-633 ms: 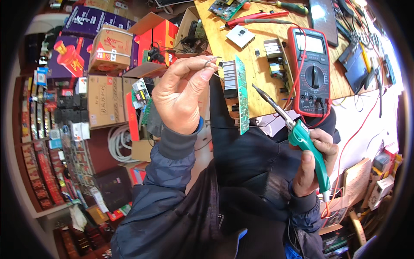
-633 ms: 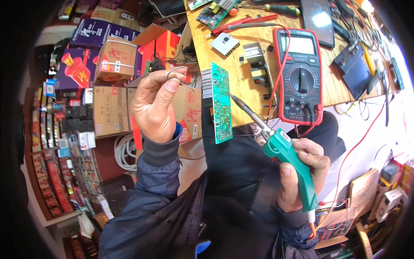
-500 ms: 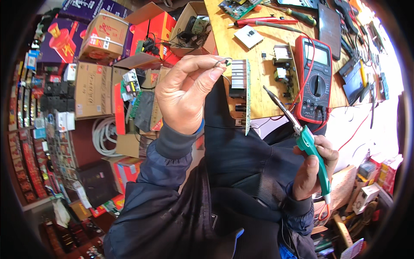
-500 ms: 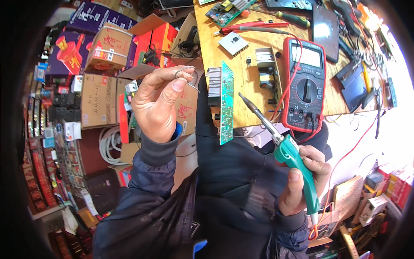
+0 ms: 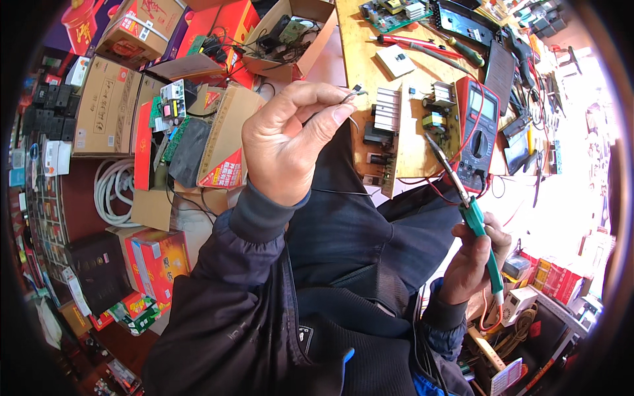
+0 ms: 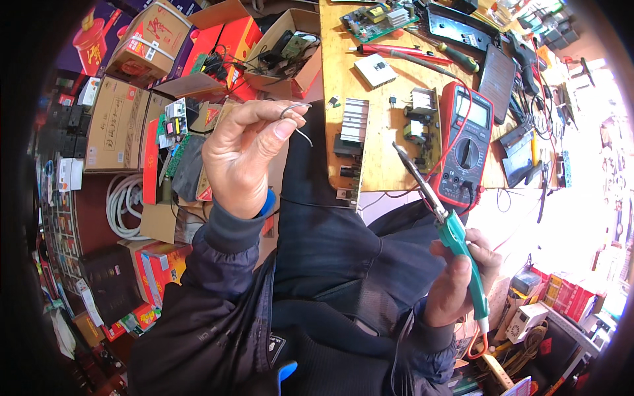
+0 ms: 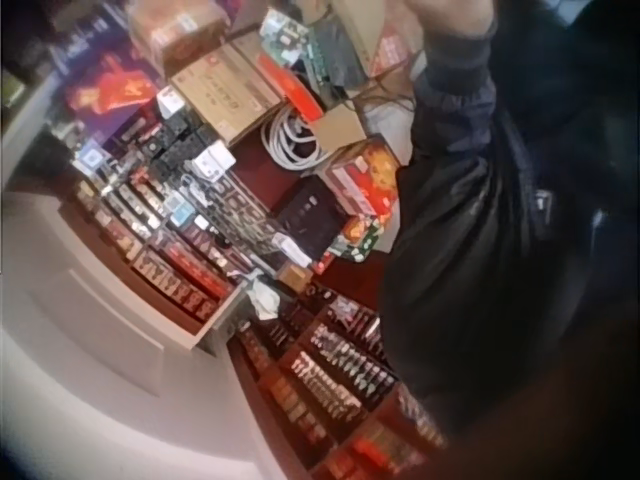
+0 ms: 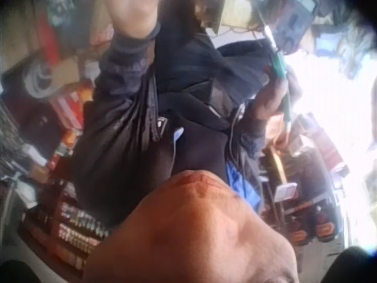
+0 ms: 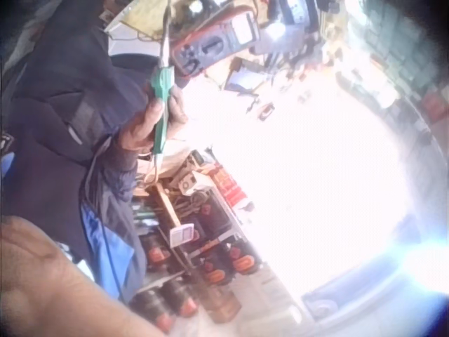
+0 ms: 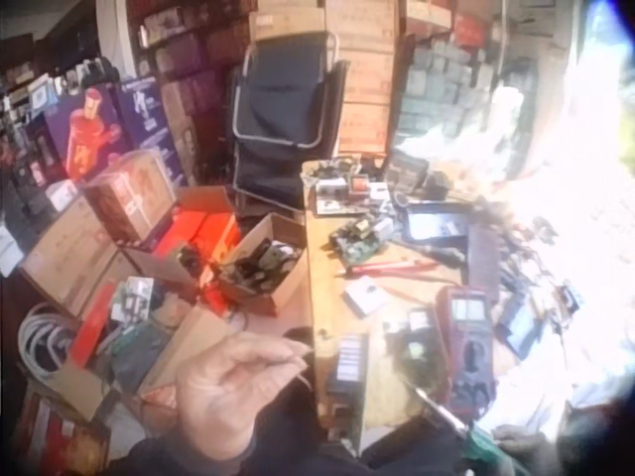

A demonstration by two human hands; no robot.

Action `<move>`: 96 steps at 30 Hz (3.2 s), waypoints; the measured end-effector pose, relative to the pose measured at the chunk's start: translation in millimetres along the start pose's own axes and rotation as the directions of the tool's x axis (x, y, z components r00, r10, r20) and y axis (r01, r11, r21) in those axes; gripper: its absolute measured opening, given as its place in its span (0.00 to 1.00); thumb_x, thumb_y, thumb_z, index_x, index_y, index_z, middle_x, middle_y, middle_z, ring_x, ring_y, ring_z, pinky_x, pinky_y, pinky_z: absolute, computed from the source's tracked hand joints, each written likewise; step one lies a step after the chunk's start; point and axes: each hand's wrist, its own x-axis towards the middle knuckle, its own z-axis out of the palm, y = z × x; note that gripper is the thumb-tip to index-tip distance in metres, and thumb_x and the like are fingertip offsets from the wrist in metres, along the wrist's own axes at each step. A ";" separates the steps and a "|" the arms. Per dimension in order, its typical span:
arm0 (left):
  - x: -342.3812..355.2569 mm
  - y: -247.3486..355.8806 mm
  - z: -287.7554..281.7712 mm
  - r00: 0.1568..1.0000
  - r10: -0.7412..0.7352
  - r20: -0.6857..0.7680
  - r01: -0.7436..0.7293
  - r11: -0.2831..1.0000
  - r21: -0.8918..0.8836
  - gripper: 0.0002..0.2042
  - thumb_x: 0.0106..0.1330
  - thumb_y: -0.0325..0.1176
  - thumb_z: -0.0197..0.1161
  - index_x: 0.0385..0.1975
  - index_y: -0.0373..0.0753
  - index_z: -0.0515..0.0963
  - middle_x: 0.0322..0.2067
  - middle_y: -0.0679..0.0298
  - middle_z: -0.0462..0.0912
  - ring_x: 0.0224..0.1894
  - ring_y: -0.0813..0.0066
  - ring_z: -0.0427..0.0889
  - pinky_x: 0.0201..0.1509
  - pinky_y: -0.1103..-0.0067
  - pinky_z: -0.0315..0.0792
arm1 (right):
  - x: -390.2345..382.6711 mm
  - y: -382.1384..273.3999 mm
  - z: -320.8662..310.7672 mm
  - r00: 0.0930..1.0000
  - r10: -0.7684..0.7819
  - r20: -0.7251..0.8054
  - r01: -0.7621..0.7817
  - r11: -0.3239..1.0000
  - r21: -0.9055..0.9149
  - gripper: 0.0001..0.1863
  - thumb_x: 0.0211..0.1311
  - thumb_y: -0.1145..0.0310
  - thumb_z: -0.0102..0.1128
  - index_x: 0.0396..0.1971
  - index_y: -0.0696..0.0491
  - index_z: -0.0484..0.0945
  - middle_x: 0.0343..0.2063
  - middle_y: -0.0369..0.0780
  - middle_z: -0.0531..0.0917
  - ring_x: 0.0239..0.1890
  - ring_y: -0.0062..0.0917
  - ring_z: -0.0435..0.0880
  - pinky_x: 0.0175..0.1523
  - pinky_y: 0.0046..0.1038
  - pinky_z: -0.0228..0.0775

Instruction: The person solders a small component onto a green circuit board using a soldering iron, then flips the board and uses a screwdriver to adjust a component. They then use a multimeter probe to test points on the board.

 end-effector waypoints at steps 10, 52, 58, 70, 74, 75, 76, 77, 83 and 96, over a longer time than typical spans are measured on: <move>13.7 -6.8 32.6 0.995 -0.005 0.097 0.012 0.998 -0.067 0.07 0.67 0.15 0.64 0.43 0.27 0.80 0.42 0.58 0.86 0.46 0.73 0.86 0.55 0.79 0.79 | -8.0 4.9 8.3 0.991 0.128 -0.031 -0.124 0.985 0.117 0.15 0.67 0.69 0.64 0.43 0.58 0.67 0.49 0.50 0.78 0.41 0.36 0.88 0.46 0.33 0.85; 41.3 -16.7 57.9 0.963 0.109 0.245 -0.187 0.929 0.320 0.08 0.72 0.19 0.58 0.47 0.32 0.78 0.43 0.52 0.86 0.51 0.58 0.85 0.64 0.63 0.76 | 0.9 43.0 -3.5 0.999 -0.039 0.038 0.033 0.989 0.144 0.26 0.55 0.68 0.80 0.43 0.59 0.69 0.45 0.52 0.81 0.45 0.33 0.82 0.52 0.32 0.74; 39.3 -17.5 58.0 0.966 0.116 0.229 -0.193 0.917 0.350 0.08 0.68 0.18 0.63 0.45 0.30 0.78 0.42 0.49 0.86 0.49 0.62 0.86 0.58 0.69 0.79 | -0.3 43.0 -4.8 0.998 -0.011 0.055 0.002 0.985 0.172 0.25 0.55 0.69 0.80 0.43 0.59 0.69 0.46 0.52 0.81 0.45 0.33 0.82 0.51 0.33 0.75; 32.3 -24.8 63.0 0.966 0.021 0.256 -0.131 0.898 0.421 0.08 0.69 0.18 0.63 0.45 0.32 0.80 0.45 0.51 0.86 0.49 0.65 0.85 0.54 0.70 0.78 | 2.8 41.4 -4.1 0.996 -0.049 0.081 0.039 0.992 0.117 0.26 0.56 0.68 0.79 0.44 0.59 0.69 0.46 0.52 0.81 0.45 0.34 0.82 0.51 0.33 0.75; 30.1 -26.4 64.3 0.970 -0.008 0.242 -0.101 0.894 0.436 0.09 0.67 0.15 0.63 0.44 0.31 0.80 0.49 0.50 0.84 0.44 0.73 0.85 0.43 0.79 0.79 | 1.3 41.3 -2.2 0.998 -0.030 0.061 0.023 0.993 0.118 0.25 0.57 0.67 0.79 0.43 0.59 0.69 0.45 0.52 0.81 0.45 0.34 0.82 0.51 0.33 0.75; 29.5 -26.4 64.6 0.970 -0.005 0.243 -0.107 0.889 0.445 0.09 0.67 0.15 0.64 0.44 0.31 0.80 0.50 0.50 0.84 0.44 0.74 0.84 0.41 0.80 0.79 | 0.8 41.7 -1.2 0.998 -0.027 0.055 0.020 0.992 0.127 0.25 0.57 0.67 0.79 0.43 0.59 0.69 0.45 0.52 0.82 0.45 0.34 0.82 0.51 0.33 0.75; 28.8 -26.2 64.6 0.969 -0.011 0.245 -0.103 0.888 0.448 0.09 0.67 0.15 0.64 0.44 0.32 0.80 0.50 0.50 0.84 0.43 0.75 0.84 0.41 0.81 0.78 | 0.1 42.1 -0.2 0.999 -0.022 0.048 0.015 0.990 0.142 0.25 0.57 0.67 0.79 0.43 0.59 0.69 0.45 0.52 0.82 0.45 0.34 0.82 0.51 0.33 0.75; 28.2 -26.1 64.7 0.969 -0.016 0.247 -0.100 0.887 0.451 0.08 0.67 0.15 0.64 0.44 0.32 0.80 0.50 0.50 0.84 0.43 0.75 0.84 0.41 0.81 0.78 | -0.3 42.5 0.4 0.999 -0.021 0.050 0.014 0.990 0.140 0.25 0.57 0.67 0.79 0.43 0.59 0.70 0.45 0.52 0.82 0.45 0.34 0.82 0.51 0.33 0.75; 28.0 -26.0 63.2 0.956 -0.010 0.294 -0.133 0.877 0.462 0.08 0.67 0.16 0.64 0.43 0.32 0.80 0.50 0.51 0.83 0.39 0.81 0.81 0.40 0.83 0.76 | -2.1 44.5 4.9 0.999 -0.022 0.044 0.015 0.988 0.154 0.25 0.56 0.66 0.80 0.43 0.59 0.70 0.45 0.51 0.82 0.45 0.34 0.82 0.51 0.33 0.74; 27.8 -26.3 61.6 0.952 -0.008 0.306 -0.146 0.867 0.477 0.08 0.67 0.15 0.63 0.43 0.32 0.80 0.50 0.51 0.83 0.38 0.81 0.80 0.40 0.84 0.75 | -2.5 45.2 9.5 1.000 -0.007 0.025 0.002 0.987 0.162 0.25 0.55 0.66 0.80 0.43 0.58 0.71 0.46 0.51 0.82 0.45 0.33 0.81 0.51 0.33 0.74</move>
